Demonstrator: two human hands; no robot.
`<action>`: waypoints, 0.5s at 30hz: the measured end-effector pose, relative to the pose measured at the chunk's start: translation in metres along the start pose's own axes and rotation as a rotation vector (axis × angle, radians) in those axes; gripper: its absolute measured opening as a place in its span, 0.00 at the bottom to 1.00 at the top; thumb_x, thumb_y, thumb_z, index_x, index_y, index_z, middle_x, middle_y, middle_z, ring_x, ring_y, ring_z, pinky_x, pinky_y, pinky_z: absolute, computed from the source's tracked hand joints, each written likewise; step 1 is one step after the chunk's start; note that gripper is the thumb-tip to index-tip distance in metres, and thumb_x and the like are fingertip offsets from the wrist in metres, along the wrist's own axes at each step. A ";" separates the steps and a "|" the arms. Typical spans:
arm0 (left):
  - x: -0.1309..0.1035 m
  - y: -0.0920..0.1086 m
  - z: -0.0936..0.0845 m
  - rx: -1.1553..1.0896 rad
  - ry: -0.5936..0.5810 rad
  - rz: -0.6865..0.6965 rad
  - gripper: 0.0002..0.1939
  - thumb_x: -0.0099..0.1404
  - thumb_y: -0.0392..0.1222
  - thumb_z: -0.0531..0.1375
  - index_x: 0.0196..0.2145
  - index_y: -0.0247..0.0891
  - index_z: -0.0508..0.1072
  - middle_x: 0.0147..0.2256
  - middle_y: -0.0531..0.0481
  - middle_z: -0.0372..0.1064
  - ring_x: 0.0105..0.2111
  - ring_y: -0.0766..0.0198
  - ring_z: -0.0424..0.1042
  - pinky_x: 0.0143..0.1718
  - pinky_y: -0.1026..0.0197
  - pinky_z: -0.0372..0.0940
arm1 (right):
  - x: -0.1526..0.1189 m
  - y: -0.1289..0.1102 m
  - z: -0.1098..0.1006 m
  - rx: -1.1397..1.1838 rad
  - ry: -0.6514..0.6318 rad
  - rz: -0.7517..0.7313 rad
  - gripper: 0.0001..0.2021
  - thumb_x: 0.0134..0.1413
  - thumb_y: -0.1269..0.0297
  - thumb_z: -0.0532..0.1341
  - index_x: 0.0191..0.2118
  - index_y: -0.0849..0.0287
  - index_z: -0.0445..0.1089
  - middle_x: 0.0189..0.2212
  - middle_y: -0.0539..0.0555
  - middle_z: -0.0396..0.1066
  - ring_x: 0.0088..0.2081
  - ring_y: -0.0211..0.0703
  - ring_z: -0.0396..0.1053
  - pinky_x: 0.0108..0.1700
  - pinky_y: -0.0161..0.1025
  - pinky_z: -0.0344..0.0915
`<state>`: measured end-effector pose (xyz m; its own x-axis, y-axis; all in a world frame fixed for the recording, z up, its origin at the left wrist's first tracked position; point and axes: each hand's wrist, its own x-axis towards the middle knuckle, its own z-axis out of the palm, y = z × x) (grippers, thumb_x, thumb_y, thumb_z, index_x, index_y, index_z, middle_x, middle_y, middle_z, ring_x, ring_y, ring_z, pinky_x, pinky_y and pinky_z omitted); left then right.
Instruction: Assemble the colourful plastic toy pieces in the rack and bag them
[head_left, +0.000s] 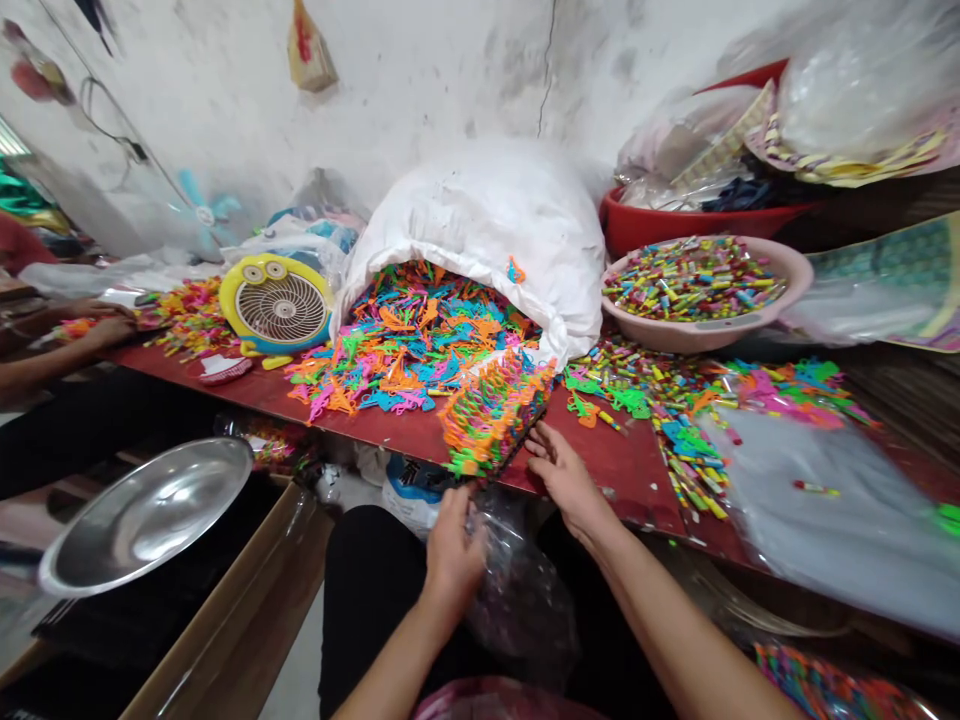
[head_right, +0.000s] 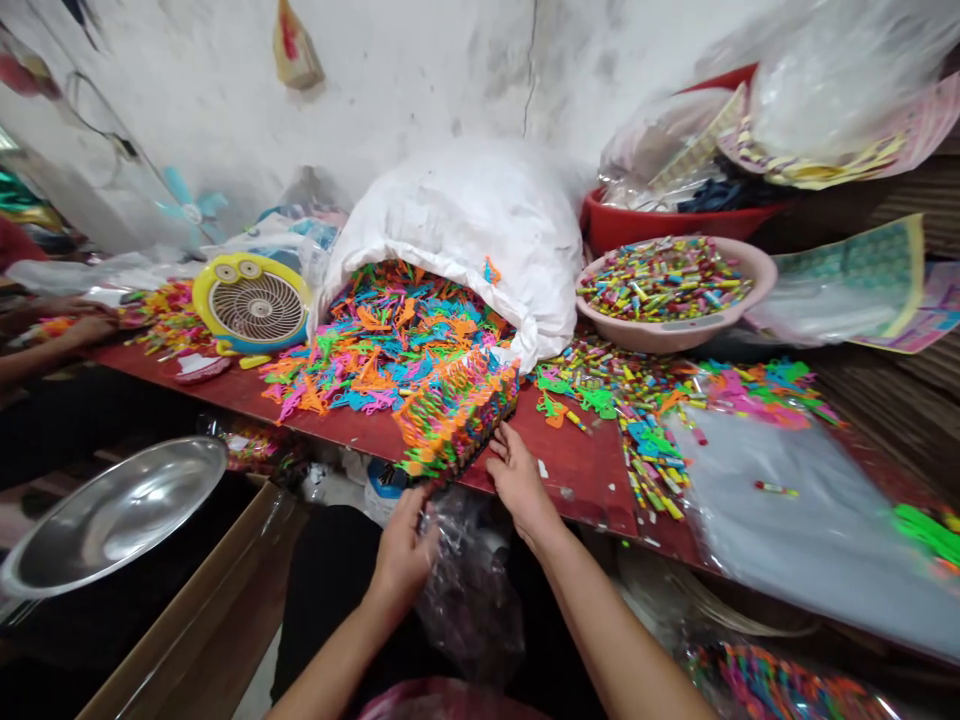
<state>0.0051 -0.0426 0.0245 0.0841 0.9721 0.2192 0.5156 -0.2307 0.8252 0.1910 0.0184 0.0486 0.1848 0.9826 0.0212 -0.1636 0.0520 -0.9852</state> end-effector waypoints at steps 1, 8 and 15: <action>-0.007 0.009 0.010 -0.012 -0.070 0.003 0.27 0.58 0.33 0.52 0.56 0.38 0.68 0.36 0.49 0.63 0.38 0.60 0.68 0.43 0.58 0.66 | 0.001 -0.003 -0.005 0.019 -0.004 -0.010 0.34 0.36 0.70 0.63 0.57 0.51 0.68 0.62 0.57 0.66 0.60 0.51 0.66 0.65 0.54 0.57; 0.002 0.058 0.062 0.012 -0.402 0.061 0.33 0.60 0.34 0.52 0.64 0.38 0.62 0.50 0.40 0.70 0.49 0.52 0.71 0.53 0.53 0.64 | 0.019 -0.029 -0.045 0.134 0.009 -0.020 0.25 0.38 0.66 0.69 0.48 0.53 0.75 0.53 0.56 0.74 0.55 0.54 0.70 0.59 0.53 0.65; 0.005 0.061 0.074 -0.024 -0.412 0.056 0.34 0.61 0.35 0.52 0.66 0.37 0.60 0.57 0.39 0.69 0.53 0.50 0.71 0.57 0.51 0.63 | 0.025 -0.013 -0.085 0.092 0.191 -0.083 0.24 0.36 0.59 0.73 0.44 0.56 0.75 0.47 0.57 0.77 0.50 0.52 0.73 0.56 0.51 0.67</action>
<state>0.0998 -0.0489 0.0371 0.4480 0.8931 0.0409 0.4813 -0.2795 0.8308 0.2800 0.0272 0.0479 0.3803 0.9229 0.0606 -0.2259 0.1563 -0.9615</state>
